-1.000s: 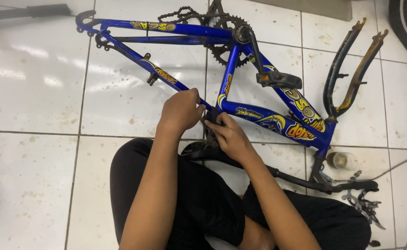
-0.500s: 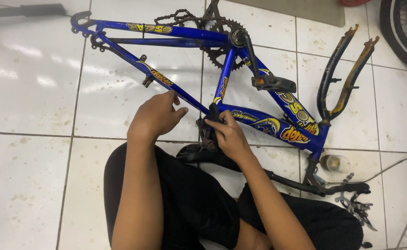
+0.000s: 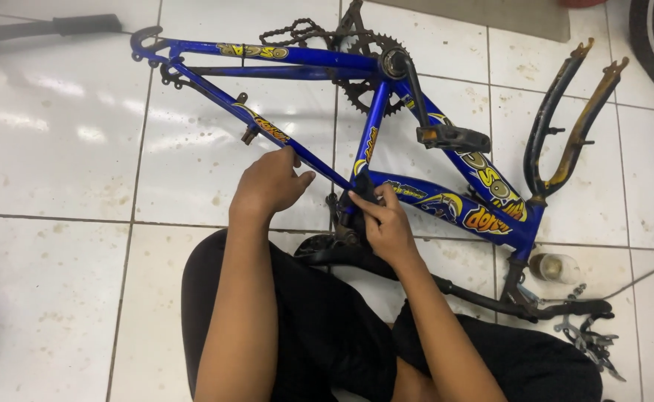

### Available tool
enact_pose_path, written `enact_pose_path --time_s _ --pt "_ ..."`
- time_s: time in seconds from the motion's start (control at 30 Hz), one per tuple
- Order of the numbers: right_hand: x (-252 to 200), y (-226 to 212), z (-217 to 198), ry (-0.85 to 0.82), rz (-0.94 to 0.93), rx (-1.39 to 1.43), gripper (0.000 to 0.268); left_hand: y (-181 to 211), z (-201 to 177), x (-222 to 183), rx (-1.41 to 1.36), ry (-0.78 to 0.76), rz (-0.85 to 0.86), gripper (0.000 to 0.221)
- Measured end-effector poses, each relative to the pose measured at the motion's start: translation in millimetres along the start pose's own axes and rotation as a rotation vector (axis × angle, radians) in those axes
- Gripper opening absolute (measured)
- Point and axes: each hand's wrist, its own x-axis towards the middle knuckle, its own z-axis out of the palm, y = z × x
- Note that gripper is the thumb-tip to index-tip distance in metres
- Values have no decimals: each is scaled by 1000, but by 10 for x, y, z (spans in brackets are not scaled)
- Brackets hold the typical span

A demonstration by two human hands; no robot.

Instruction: Cleaning a blue bicycle frame using a cloth and cleaning solution while sitting on the floor.

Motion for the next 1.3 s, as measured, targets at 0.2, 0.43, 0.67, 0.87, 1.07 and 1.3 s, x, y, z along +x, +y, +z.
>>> enact_pose_path --time_s 0.2,0.43,0.67,0.87,1.07,1.3 --pt "131 -162 -22 -15 -40 -20 38 -8 -88 -82 14 9 16 41" --pt "217 -396 -85 142 -101 95 31 -86 -547 -446 -39 124 3 45" --pt "474 -296 255 231 -265 -2 23 -384 -383 -84 -96 320 -114 36" --pt "814 -486 374 244 -399 -6 22 -376 -349 47 -104 319 -135 32" --pt "1186 -982 508 233 -456 -9 21 -381 -355 59 -122 335 -133 31" --pt "823 -603 451 196 -318 -70 29 -315 -477 -26 -175 298 -134 32"
